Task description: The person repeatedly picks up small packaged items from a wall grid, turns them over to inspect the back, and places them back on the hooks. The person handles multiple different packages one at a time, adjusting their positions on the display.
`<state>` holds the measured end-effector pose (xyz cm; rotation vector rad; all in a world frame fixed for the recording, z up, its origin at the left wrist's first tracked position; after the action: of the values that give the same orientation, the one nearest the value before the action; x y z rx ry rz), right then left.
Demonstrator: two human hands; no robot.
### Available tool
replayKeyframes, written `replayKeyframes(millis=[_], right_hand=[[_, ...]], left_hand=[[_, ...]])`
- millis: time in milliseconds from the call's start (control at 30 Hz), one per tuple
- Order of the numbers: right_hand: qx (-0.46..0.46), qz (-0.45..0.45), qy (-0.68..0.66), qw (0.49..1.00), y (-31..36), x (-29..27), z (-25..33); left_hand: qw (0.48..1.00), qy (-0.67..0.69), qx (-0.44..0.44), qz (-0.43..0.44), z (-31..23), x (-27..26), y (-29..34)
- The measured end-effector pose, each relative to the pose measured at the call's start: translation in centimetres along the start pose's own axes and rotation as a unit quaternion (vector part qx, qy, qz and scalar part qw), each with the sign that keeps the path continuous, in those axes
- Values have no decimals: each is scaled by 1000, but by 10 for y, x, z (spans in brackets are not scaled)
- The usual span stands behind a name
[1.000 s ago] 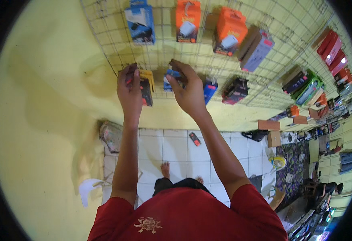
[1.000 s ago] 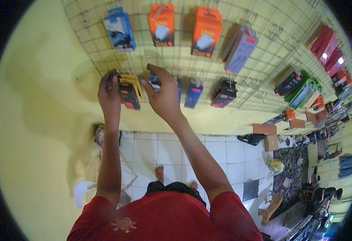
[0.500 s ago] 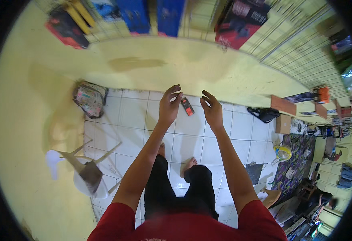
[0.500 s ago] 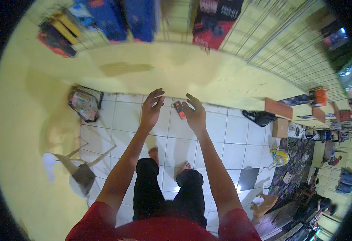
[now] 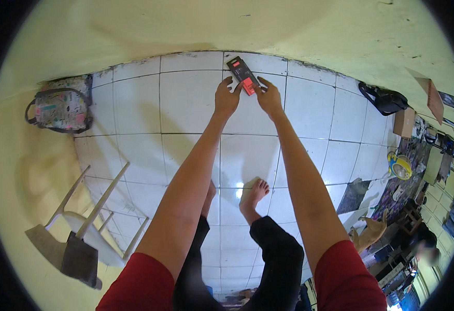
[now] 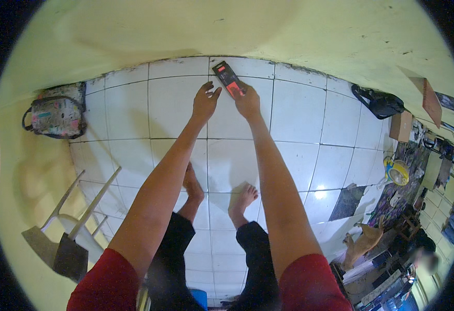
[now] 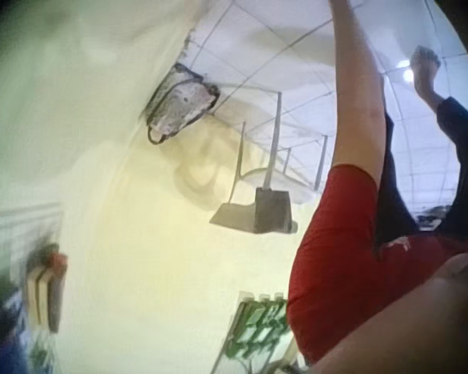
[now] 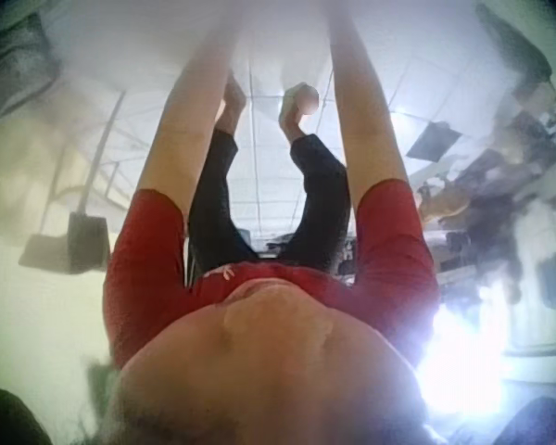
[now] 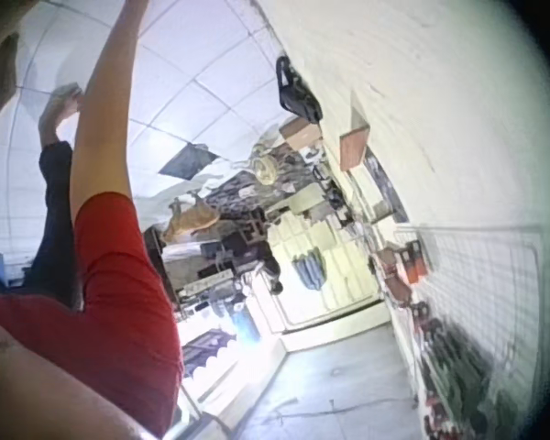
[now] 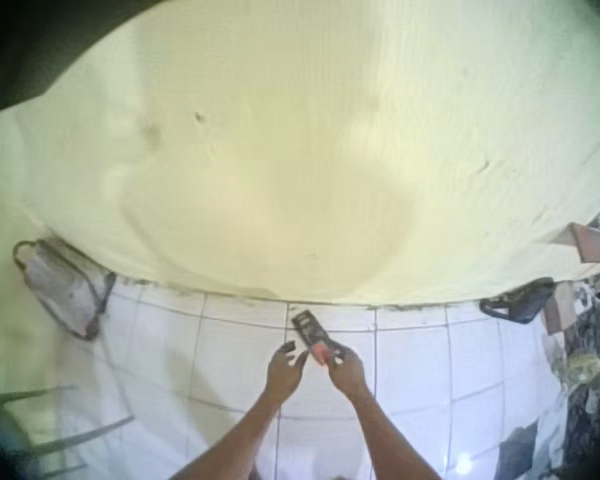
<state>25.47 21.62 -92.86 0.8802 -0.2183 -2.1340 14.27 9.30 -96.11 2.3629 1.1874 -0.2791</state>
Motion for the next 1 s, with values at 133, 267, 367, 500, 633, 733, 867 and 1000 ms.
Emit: replayKeyframes(millis=[133, 267, 367, 500, 633, 733, 867, 1000], right_hand=[[-18, -18, 36, 999, -20, 32, -43], [-26, 15, 62, 998, -35, 52, -70], [-29, 57, 89, 994, -42, 58, -92], [-57, 36, 173, 983, -70, 53, -124], [-23, 105, 46, 993, -76, 76, -123], [-21, 14, 101, 995, -59, 84, -148], [-14, -65, 1, 998, 21, 97, -139], [61, -111, -108, 986, 89, 74, -85]], left_hand=[[994, -72, -45, 62, 56, 32, -16], [980, -111, -93, 136, 98, 56, -31], [975, -74, -123, 169, 106, 65, -37], [957, 39, -155, 243, 95, 81, -46], [919, 168, -208, 289, 113, 78, -48], [889, 277, -254, 263, 115, 89, -25], [879, 342, -281, 179, 98, 67, 33], [922, 264, -253, 124, 66, 31, 95]])
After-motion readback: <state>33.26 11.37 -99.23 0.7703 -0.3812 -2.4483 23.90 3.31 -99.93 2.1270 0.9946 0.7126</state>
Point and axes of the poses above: each hand's wrist, its own y-axis away from the middle knuckle, its own x-axis out of the palm, z = x × y, the point moved 4 cm from there along -y, towards the middle knuckle, and after that the axes turned 2 degrees about -x, right-handed, at the moved point
